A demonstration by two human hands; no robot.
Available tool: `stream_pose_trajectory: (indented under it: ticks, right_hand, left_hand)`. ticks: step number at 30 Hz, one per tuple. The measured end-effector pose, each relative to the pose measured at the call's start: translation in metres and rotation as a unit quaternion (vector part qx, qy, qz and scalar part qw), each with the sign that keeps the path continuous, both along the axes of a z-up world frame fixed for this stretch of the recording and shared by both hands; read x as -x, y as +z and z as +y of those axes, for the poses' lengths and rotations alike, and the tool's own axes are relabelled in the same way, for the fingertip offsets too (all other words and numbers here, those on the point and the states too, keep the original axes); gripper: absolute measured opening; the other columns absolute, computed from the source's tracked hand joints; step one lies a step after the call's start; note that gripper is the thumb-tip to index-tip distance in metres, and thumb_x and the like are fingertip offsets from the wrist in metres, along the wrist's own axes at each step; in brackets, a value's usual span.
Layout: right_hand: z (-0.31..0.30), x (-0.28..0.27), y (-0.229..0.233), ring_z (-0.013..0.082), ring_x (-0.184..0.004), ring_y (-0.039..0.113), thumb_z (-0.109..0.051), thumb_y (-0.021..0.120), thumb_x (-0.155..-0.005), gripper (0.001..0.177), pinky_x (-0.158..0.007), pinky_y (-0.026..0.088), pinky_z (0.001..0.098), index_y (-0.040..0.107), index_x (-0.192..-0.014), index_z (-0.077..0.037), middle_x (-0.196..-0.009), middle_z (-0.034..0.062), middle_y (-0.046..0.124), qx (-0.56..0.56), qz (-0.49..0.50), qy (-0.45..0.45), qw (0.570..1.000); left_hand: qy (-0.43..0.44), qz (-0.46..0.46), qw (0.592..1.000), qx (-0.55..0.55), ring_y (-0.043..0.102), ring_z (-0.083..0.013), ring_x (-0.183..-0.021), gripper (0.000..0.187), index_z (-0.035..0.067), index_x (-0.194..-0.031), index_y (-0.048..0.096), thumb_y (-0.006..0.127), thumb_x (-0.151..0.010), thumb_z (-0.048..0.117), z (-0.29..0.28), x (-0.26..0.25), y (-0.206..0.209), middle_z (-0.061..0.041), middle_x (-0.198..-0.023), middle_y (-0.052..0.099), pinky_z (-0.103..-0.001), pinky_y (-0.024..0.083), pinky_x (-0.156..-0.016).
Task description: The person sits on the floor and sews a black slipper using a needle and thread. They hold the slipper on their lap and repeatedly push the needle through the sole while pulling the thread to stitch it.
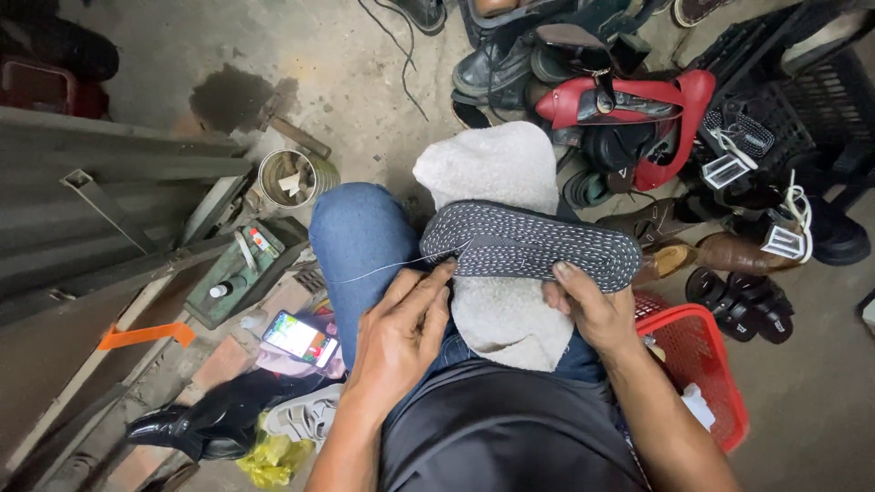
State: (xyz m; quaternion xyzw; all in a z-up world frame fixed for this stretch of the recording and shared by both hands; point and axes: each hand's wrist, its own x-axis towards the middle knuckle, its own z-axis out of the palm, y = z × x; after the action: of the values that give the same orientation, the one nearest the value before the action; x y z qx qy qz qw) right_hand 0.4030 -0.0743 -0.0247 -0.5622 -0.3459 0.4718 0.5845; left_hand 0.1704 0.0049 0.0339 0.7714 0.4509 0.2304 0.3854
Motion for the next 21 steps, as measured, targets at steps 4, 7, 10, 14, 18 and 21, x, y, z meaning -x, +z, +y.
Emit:
stream_pose_trajectory:
  ticks: [4, 7, 10, 14, 18, 21]
  right_hand:
    - [0.000, 0.002, -0.001, 0.0115, -0.034, 0.037, -0.017, 0.057, -0.098, 0.038, -0.032, 0.032, 0.0246, 0.060, -0.062, -0.004, -0.043, 0.0122, 0.049, -0.014, 0.022, -0.015, 1.000]
    - [0.000, 0.003, 0.000, 0.0114, -0.033, 0.037, -0.016, 0.057, -0.098, 0.037, -0.032, 0.031, 0.0244, 0.059, -0.063, -0.004, -0.043, 0.0121, 0.049, -0.021, 0.021, -0.014, 0.999]
    - [0.000, 0.004, 0.001, 0.0117, -0.034, 0.037, -0.013, 0.057, -0.099, 0.036, -0.033, 0.031, 0.0236, 0.059, -0.064, -0.004, -0.043, 0.0121, 0.050, -0.028, 0.018, -0.015, 0.999]
    - [-0.005, 0.000, 0.001, 0.0146, -0.039, 0.046, -0.011, 0.062, -0.096, 0.033, -0.043, 0.049, 0.0271, 0.065, -0.065, 0.000, -0.047, 0.0161, 0.058, -0.031, -0.033, -0.013, 0.999]
    - [-0.024, 0.006, 0.002, 0.0230, -0.069, 0.070, -0.007, 0.068, -0.092, 0.019, -0.069, 0.060, 0.0414, 0.069, -0.079, 0.007, -0.075, 0.0275, 0.073, -0.027, -0.221, 0.016, 0.975]
    - [-0.017, 0.024, 0.034, 0.0174, -0.082, 0.066, -0.005, 0.063, -0.088, 0.029, -0.073, 0.060, 0.0281, 0.059, -0.116, 0.000, -0.100, 0.0086, 0.068, 0.010, -0.153, 0.078, 0.985]
  left_hand:
    - [0.001, -0.004, 1.000, -0.015, 0.069, -0.0263, -0.060, 0.029, 0.015, -0.121, 0.077, 0.062, -0.097, 0.014, 0.000, -0.002, 0.003, -0.006, -0.083, 0.072, -0.037, 0.056, -0.048]
    - [-0.001, -0.001, 1.000, -0.019, 0.069, -0.0265, -0.059, 0.029, 0.015, -0.121, 0.077, 0.062, -0.097, 0.013, 0.000, -0.003, 0.004, -0.006, -0.083, 0.071, -0.037, 0.055, -0.047]
    - [-0.004, 0.003, 1.000, -0.019, 0.069, -0.0282, -0.060, 0.029, 0.015, -0.121, 0.077, 0.061, -0.097, 0.013, 0.000, -0.003, 0.005, -0.007, -0.082, 0.071, -0.038, 0.055, -0.046]
    - [-0.021, 0.012, 1.000, 0.005, 0.069, -0.0315, -0.062, 0.033, 0.015, -0.122, 0.077, 0.057, -0.096, 0.011, 0.004, -0.002, 0.008, -0.009, -0.081, 0.070, -0.042, 0.056, -0.050]
    - [-0.051, 0.023, 0.998, 0.022, 0.069, -0.0336, -0.061, 0.034, 0.015, -0.121, 0.077, 0.057, -0.094, 0.011, 0.017, 0.007, 0.013, -0.010, -0.077, 0.069, -0.045, 0.055, -0.048]
    - [-0.085, 0.038, 0.994, 0.048, 0.069, -0.0368, -0.061, 0.035, 0.017, -0.119, 0.078, 0.056, -0.092, 0.013, 0.031, 0.016, 0.020, -0.011, -0.072, 0.071, -0.046, 0.055, -0.048]
